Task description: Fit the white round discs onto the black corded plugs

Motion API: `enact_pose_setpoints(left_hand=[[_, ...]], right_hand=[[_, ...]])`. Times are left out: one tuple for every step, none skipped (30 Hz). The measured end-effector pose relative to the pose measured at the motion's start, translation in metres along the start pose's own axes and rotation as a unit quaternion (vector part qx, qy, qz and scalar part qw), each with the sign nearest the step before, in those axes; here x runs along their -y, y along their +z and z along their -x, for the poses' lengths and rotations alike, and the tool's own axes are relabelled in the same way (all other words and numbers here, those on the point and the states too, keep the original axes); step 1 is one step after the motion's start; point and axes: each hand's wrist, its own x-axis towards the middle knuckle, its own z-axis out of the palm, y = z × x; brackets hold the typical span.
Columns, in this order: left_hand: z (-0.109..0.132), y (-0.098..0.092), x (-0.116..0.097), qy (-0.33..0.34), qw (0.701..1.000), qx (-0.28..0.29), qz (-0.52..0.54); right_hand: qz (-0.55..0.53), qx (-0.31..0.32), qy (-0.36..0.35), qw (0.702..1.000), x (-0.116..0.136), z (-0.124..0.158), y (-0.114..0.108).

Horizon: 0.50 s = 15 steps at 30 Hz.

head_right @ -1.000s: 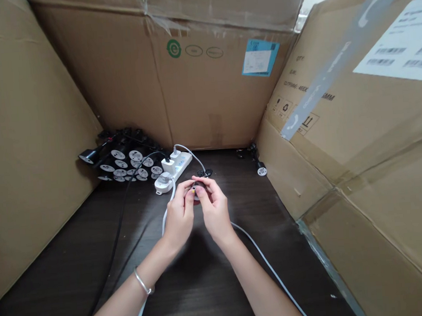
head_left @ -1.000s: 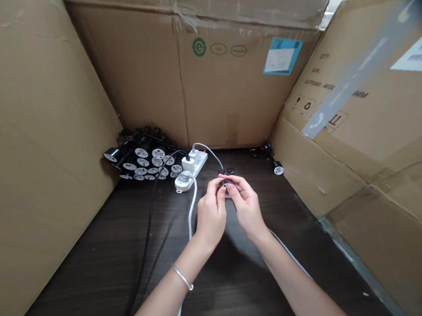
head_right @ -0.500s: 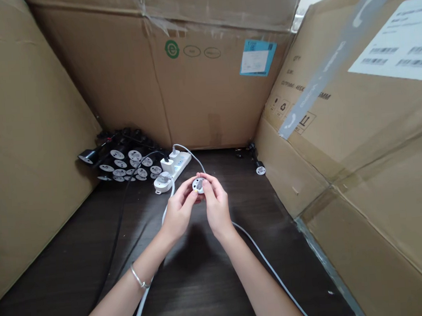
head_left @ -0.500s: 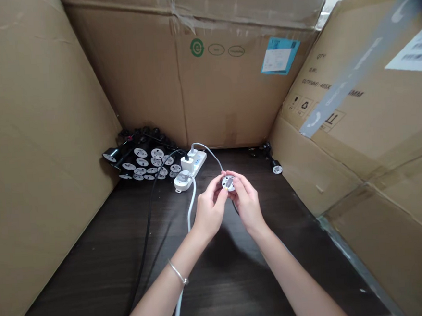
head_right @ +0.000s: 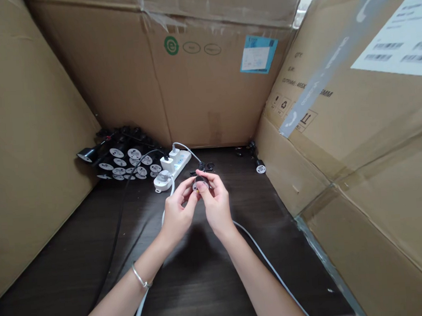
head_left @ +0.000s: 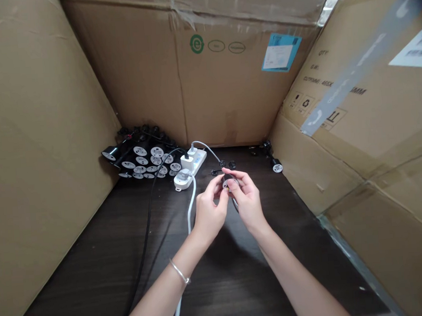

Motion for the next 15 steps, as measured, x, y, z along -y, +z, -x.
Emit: enact_pose_setpoints(left_hand=[[0.0004, 0.0005, 0.0005, -0.002, 1.000, 0.001, 0.003], [0.0008, 0.0009, 0.0010, -0.004, 1.000, 0.003, 0.007], [0.0012, 0.0013, 0.0015, -0.005, 1.000, 0.005, 0.012], [0.0014, 0.0017, 0.0018, -0.007, 1.000, 0.008, 0.018], [0.0015, 0.0019, 0.0021, -0.009, 1.000, 0.010, 0.026], [0.0015, 0.0021, 0.0022, -0.013, 0.999, 0.012, 0.035], [0.0012, 0.0023, 0.0023, -0.016, 0.999, 0.013, 0.047], [0.0008, 0.0025, 0.0023, -0.020, 0.998, 0.015, 0.061], [0.0003, 0.0026, 0.0024, -0.024, 0.997, 0.017, 0.074], [-0.0004, 0.0028, 0.0026, -0.029, 0.996, 0.020, 0.085], [-0.0012, 0.0031, 0.0029, -0.033, 0.995, 0.022, 0.093], [-0.0020, 0.0035, 0.0034, -0.037, 0.994, 0.023, 0.097], [-0.0028, 0.0040, 0.0040, -0.041, 0.994, 0.022, 0.099], [-0.0035, 0.0045, 0.0048, -0.045, 0.994, 0.019, 0.101], [-0.0040, 0.0050, 0.0055, -0.049, 0.993, 0.016, 0.104]], right_hand=[[0.002, 0.000, -0.007, 1.000, -0.0003, -0.0002, -0.0005], [0.003, 0.000, -0.013, 1.000, -0.0005, -0.0002, -0.0009], [0.004, -0.003, -0.019, 1.000, -0.0006, -0.0001, -0.0012], [0.006, -0.008, -0.025, 1.000, -0.0005, 0.0001, -0.0014], [0.010, -0.012, -0.030, 0.999, -0.0004, 0.0002, -0.0014], [0.014, -0.016, -0.034, 0.999, -0.0002, 0.0003, -0.0015], [0.019, -0.018, -0.037, 0.999, -0.0001, 0.0001, -0.0016], [0.021, -0.018, -0.039, 0.999, -0.0002, -0.0003, -0.0018], [0.021, -0.017, -0.038, 0.999, -0.0004, -0.0009, -0.0021], [0.017, -0.013, -0.032, 0.999, -0.0008, -0.0017, -0.0025], [0.009, -0.009, -0.022, 1.000, -0.0015, -0.0025, -0.0029], [-0.003, -0.004, -0.008, 1.000, -0.0023, -0.0032, -0.0032], [-0.017, -0.001, 0.007, 1.000, -0.0031, -0.0038, -0.0036], [-0.032, 0.003, 0.022, 0.999, -0.0039, -0.0042, -0.0038], [-0.045, 0.005, 0.033, 0.998, -0.0046, -0.0044, -0.0039]])
